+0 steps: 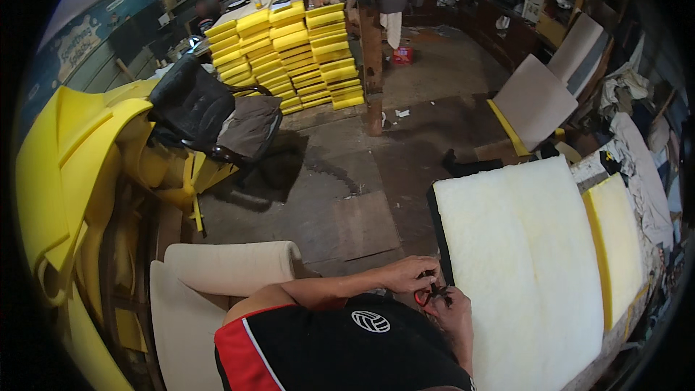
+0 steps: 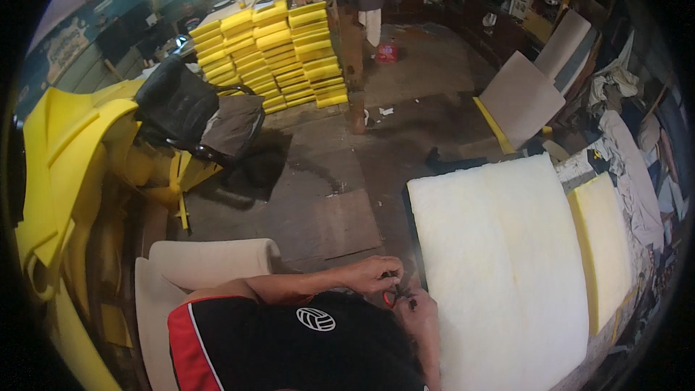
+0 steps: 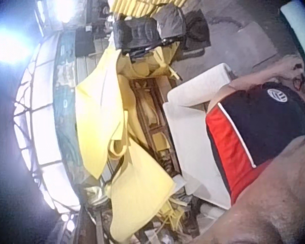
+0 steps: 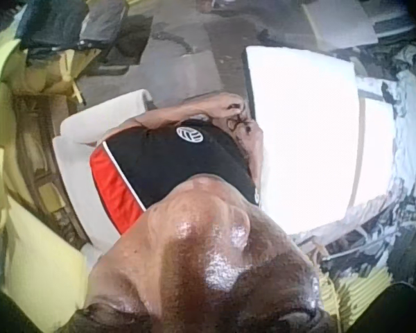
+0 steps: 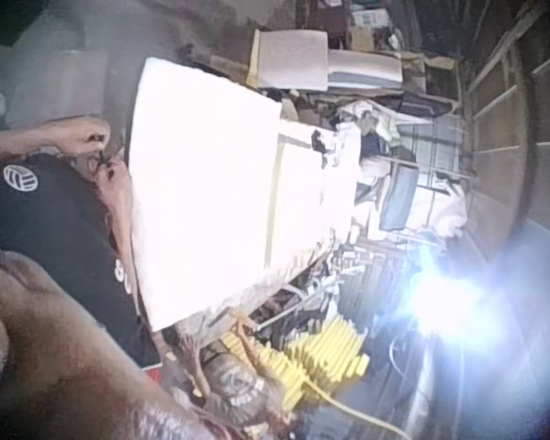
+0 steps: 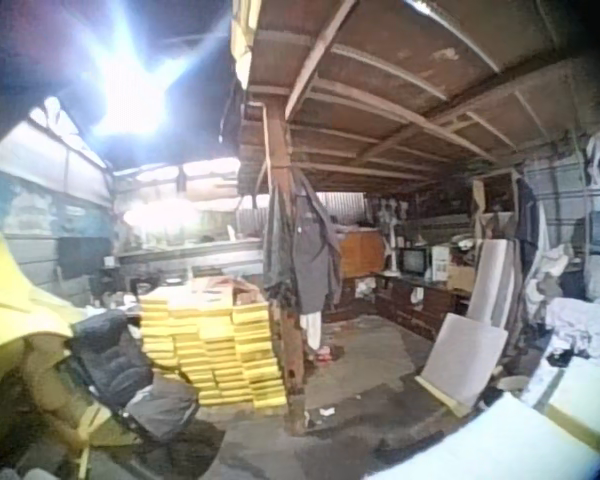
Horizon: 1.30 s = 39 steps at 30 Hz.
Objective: The person positions a large white foam cushion on a workbench, then uses red-handled scissors to cut the fabric cover of a smaller white cushion. The person makes several cuts along the edges of the cushion cover while seated.
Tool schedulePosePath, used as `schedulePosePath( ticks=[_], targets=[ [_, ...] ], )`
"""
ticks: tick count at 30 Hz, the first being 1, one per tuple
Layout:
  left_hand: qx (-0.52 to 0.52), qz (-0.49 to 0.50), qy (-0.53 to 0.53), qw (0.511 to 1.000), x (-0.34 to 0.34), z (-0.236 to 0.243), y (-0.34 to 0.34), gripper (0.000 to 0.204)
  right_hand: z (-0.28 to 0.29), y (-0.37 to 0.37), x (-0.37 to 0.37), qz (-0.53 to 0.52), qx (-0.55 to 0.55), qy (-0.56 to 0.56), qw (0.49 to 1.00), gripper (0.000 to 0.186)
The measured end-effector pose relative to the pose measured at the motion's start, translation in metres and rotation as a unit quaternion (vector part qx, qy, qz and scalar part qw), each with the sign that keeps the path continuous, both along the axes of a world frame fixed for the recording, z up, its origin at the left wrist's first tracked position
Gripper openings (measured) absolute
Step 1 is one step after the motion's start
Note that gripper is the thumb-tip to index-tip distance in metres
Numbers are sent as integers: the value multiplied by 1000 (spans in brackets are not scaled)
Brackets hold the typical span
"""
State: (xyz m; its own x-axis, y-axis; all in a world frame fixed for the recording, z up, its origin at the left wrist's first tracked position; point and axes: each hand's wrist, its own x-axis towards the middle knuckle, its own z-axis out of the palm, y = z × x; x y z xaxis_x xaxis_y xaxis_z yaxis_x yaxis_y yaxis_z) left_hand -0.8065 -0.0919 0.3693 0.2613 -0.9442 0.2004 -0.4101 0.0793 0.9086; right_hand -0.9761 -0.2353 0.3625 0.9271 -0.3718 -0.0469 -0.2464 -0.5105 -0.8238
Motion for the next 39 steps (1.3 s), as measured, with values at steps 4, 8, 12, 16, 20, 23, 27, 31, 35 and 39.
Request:
schedulePosePath(
  ticks=[4,8,12,16,20,23,27,31,35,39],
  targets=[
    [8,25,9,1000,-23,19,-8,12,2,-22,-10,47,29,-2,998,17],
    [22,62,-5,998,-39,18,-9,11,-6,-36,-17,86,53,-26,995,18],
    [47,100,-27,993,-51,10,-5,11,-10,-44,-18,122,42,5,992,19],
    [67,145,-23,987,-58,6,0,11,-7,-44,-14,149,58,8,987,20],
    [91,163,-12,982,-52,4,7,10,-13,-44,-1,186,33,-5,982,21],
    [115,164,-36,979,-43,3,17,11,-8,-41,13,209,-4,3,978,23],
    [162,150,-65,973,-29,7,31,13,7,-31,35,260,-23,39,964,24],
    [142,138,-144,970,-3,-12,54,14,3,-13,66,294,-60,85,950,26],
    [150,120,-141,971,39,-29,83,14,-1,13,109,310,-89,107,940,28],
    [136,153,-76,976,90,-36,118,14,-3,46,163,306,-76,127,940,27]
  ],
)
